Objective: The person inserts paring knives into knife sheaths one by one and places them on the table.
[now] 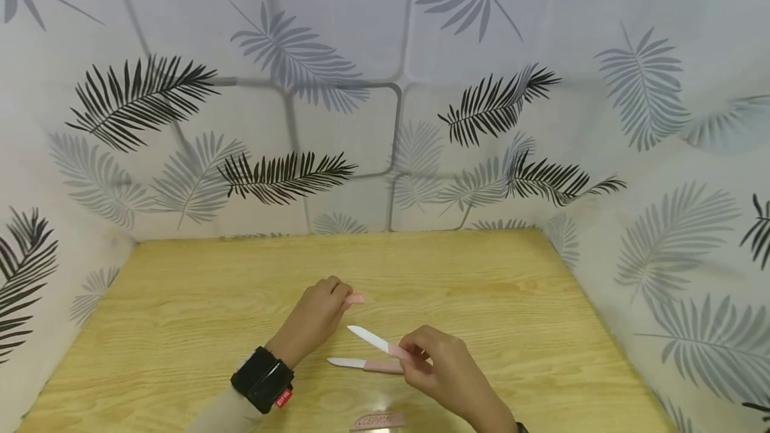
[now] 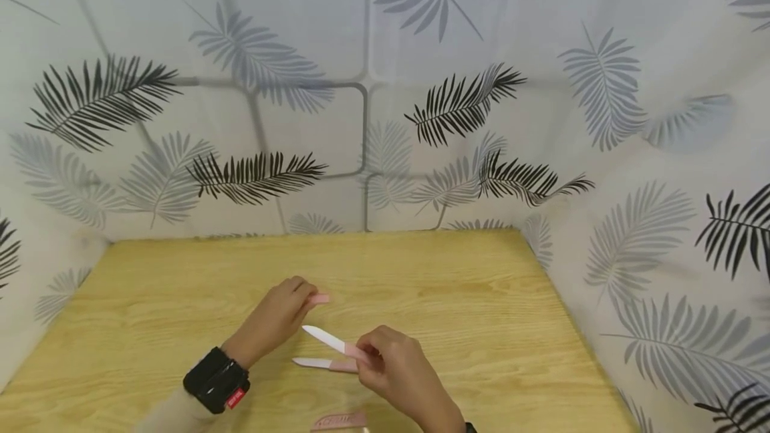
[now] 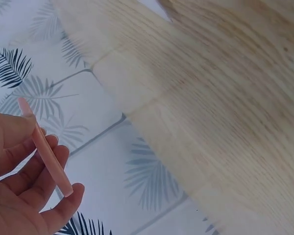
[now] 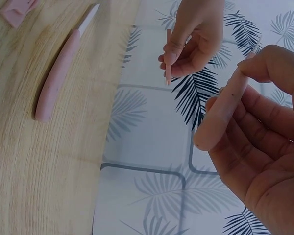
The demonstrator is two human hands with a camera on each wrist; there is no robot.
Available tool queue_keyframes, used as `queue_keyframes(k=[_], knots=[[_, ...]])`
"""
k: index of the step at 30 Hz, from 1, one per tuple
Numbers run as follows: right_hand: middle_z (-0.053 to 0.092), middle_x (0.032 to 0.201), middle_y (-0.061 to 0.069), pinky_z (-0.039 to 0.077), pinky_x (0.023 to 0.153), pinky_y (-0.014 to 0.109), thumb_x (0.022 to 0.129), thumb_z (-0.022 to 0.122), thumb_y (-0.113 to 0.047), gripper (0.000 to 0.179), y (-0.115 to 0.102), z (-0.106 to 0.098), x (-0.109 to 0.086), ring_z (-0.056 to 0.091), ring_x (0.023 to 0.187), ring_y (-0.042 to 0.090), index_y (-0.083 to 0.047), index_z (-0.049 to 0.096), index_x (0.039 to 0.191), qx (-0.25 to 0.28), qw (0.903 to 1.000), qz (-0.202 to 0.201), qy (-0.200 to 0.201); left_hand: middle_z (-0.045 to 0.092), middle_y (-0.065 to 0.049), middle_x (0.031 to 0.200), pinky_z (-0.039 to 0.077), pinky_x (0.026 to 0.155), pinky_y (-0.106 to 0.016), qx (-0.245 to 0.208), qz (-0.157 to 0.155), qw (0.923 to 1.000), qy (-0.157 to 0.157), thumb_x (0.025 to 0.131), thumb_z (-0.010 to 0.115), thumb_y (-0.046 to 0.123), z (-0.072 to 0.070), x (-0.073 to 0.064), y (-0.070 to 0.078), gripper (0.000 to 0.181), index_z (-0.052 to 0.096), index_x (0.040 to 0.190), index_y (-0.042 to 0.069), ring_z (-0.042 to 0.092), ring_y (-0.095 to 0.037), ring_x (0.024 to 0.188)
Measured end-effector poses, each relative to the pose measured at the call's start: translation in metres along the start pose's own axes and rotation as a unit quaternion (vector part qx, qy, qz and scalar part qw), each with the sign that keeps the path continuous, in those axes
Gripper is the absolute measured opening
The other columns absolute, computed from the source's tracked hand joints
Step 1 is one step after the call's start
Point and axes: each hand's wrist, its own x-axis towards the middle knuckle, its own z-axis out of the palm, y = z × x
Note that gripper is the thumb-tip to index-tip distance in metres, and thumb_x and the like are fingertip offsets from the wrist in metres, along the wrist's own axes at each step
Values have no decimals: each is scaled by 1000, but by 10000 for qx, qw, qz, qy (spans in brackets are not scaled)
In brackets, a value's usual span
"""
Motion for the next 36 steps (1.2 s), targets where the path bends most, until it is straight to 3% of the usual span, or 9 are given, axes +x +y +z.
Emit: queue_keyframes(k=[6,18,27,36], knots=[[66,84,-1,53,64,13,78,74,0,14,-1,-1,0,62,73,5,-5,69,90,-30,10000,16,-29,60,-6,89,51,67,-32,-117,-360,9992,-151,87,70,13,-9,-7,5,13,65,94,3,59,-20,79],[65,83,-4,52,62,13,80,74,-2,11,3,0,-3,61,71,2,-7,69,89,-190,9998,73,-27,61,0,98,53,73,-28,-486,-767,9957,-180,87,70,12,-36,-23,11,19,68,106,10,59,-14,89],[63,82,-6,52,62,14,82,74,-5,10,5,3,-4,59,72,0,-8,69,90,-126,9997,131,-140,61,2,100,52,76,-24,-532,-770,9953,-247,86,71,11,-55,-36,20,19,68,105,12,58,-11,92],[64,83,-7,52,63,13,79,76,-4,14,8,6,-4,60,71,0,-8,69,91,-185,9996,205,-27,60,2,103,51,75,-23,-780,-407,9961,-36,86,71,9,-63,-34,22,22,67,107,13,56,-10,93]])
